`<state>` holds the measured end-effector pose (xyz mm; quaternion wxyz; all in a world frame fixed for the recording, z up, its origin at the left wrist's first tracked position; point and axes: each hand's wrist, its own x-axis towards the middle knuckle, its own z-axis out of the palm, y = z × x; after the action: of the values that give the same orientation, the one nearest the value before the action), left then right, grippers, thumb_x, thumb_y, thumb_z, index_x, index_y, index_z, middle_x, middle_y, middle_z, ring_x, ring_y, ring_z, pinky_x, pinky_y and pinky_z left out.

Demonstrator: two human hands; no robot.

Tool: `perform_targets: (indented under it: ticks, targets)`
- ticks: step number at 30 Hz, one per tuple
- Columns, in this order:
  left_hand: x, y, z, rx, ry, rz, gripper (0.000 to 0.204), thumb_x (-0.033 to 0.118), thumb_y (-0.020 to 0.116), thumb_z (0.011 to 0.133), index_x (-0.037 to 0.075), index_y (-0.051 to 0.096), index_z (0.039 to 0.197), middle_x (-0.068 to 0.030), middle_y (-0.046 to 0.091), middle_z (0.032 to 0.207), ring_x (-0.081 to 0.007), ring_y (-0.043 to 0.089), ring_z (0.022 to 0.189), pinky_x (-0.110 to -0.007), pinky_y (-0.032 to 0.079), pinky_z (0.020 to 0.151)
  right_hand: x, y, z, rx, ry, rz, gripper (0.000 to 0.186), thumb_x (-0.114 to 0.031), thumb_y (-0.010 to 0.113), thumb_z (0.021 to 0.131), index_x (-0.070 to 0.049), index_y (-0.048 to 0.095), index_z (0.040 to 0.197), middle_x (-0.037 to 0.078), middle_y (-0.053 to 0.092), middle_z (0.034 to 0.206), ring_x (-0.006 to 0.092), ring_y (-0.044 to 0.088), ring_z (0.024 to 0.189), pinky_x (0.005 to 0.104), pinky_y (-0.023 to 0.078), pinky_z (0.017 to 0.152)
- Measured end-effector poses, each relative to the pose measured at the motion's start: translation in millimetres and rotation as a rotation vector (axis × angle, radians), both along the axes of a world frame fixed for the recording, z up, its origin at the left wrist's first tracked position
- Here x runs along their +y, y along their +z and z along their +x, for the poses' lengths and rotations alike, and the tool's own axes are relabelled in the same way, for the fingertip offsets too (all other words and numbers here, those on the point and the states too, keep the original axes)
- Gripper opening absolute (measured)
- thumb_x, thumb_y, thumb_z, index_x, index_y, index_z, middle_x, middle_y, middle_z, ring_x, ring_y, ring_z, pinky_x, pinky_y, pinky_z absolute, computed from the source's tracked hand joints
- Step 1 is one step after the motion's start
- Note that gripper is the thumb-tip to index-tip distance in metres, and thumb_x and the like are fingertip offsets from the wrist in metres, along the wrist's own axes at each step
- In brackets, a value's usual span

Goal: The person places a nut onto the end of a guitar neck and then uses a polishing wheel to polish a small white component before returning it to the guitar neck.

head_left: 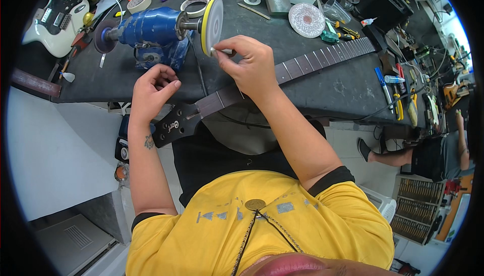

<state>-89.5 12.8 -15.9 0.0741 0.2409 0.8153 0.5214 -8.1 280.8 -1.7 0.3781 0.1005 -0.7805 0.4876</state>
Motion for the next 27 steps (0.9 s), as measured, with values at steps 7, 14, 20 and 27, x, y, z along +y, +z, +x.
perform_targets:
  ticks: [7,14,20,27]
  targets:
    - [-1.5,2.2,0.2,-0.015,-0.019,-0.046,0.022,0.009,0.083,0.093,0.004,0.072,0.111,0.0013,0.075,0.101,-0.006,0.062,0.088,-0.024,0.049,0.078,-0.4,0.5,-0.4,-0.005,0.001,-0.011,0.011,-0.002,0.083,0.088,-0.001,0.083,0.1,0.013,0.081,0.093,0.027,0.079,0.085,0.0356,0.061,0.077]
    - [0.4,-0.2,0.1,0.003,-0.001,-0.009,0.021,0.008,0.085,0.09,0.003,0.074,0.107,0.0007,0.075,0.096,-0.0064,0.061,0.081,-0.025,0.05,0.073,0.6,0.1,-1.4,0.013,-0.015,0.013,0.011,-0.002,0.083,0.089,-0.001,0.083,0.1,0.014,0.081,0.093,0.0269,0.079,0.085,0.0354,0.061,0.077]
    - [-1.8,-0.9,-0.6,-0.021,-0.022,-0.034,0.022,0.009,0.083,0.093,0.004,0.072,0.111,0.0005,0.075,0.101,-0.006,0.062,0.087,-0.024,0.049,0.078,0.0,0.6,-1.2,-0.002,-0.014,0.0,0.011,-0.002,0.083,0.089,-0.001,0.083,0.1,0.014,0.081,0.094,0.0273,0.079,0.085,0.0354,0.061,0.077]
    - [0.2,-1.8,0.2,0.005,0.003,0.002,0.021,0.007,0.085,0.09,0.003,0.074,0.107,0.0009,0.075,0.096,-0.0061,0.061,0.081,-0.024,0.05,0.073,0.2,0.5,-1.6,-0.004,-0.012,-0.003,0.012,-0.002,0.082,0.089,-0.001,0.083,0.101,0.014,0.081,0.094,0.0273,0.079,0.086,0.0359,0.061,0.077]
